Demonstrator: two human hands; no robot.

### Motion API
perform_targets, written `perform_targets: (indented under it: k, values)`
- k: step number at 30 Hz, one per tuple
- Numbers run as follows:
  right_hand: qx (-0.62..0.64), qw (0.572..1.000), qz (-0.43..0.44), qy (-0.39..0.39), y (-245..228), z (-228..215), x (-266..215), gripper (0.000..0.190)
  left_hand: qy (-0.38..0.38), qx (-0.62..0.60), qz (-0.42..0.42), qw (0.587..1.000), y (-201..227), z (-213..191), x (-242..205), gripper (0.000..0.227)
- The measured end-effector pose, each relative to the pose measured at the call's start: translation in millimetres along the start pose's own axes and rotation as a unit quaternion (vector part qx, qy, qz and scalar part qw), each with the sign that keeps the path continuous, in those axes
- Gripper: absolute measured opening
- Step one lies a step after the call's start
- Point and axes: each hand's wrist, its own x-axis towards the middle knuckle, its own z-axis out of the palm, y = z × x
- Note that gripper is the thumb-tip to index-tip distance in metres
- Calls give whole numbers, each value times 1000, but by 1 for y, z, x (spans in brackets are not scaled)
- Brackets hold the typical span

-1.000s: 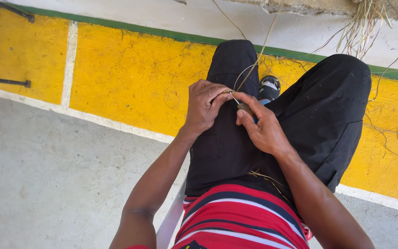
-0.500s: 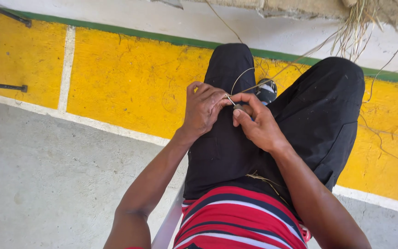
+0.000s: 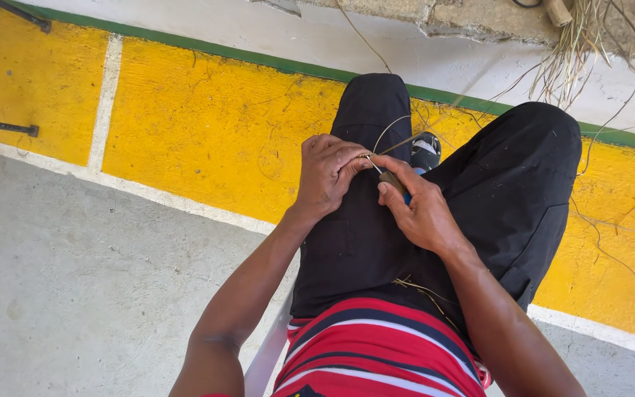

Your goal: The person is weaving a small, circular object using thin plant-based fibers.

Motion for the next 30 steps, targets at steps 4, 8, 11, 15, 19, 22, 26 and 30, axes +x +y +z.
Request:
perform_targets:
  k: [4, 8, 11, 15, 19, 22, 26, 30]
  values:
    - [-63, 998, -25, 6, -1, 0, 2, 39, 12, 29, 38, 999, 0, 1, -3, 18]
    - [2, 996, -84, -1, 27, 4, 4, 34, -6, 64, 60, 996, 2, -7, 1, 15]
    - [266, 952, 138, -56, 13, -2, 12, 36, -9, 0, 21, 1000, 1, -5, 5, 17]
    - [248, 960, 125, -33, 10, -3, 14, 36, -50, -95, -69, 992, 10, -20, 15, 37]
    - [221, 967, 122, -32, 9, -1, 12, 36, -74, -128, -71, 986, 7, -24, 11, 39]
    - [231, 965, 117, -31, 10, 0, 13, 37, -54, -93, -76, 991, 1, -14, 6, 27]
    - [71, 997, 15, -16, 15, 0, 6, 40, -18, -71, -105, 992, 2, -4, 5, 19]
    - [45, 999, -30, -4, 14, 1, 3, 40, -18, -47, -88, 995, 5, -4, 7, 18]
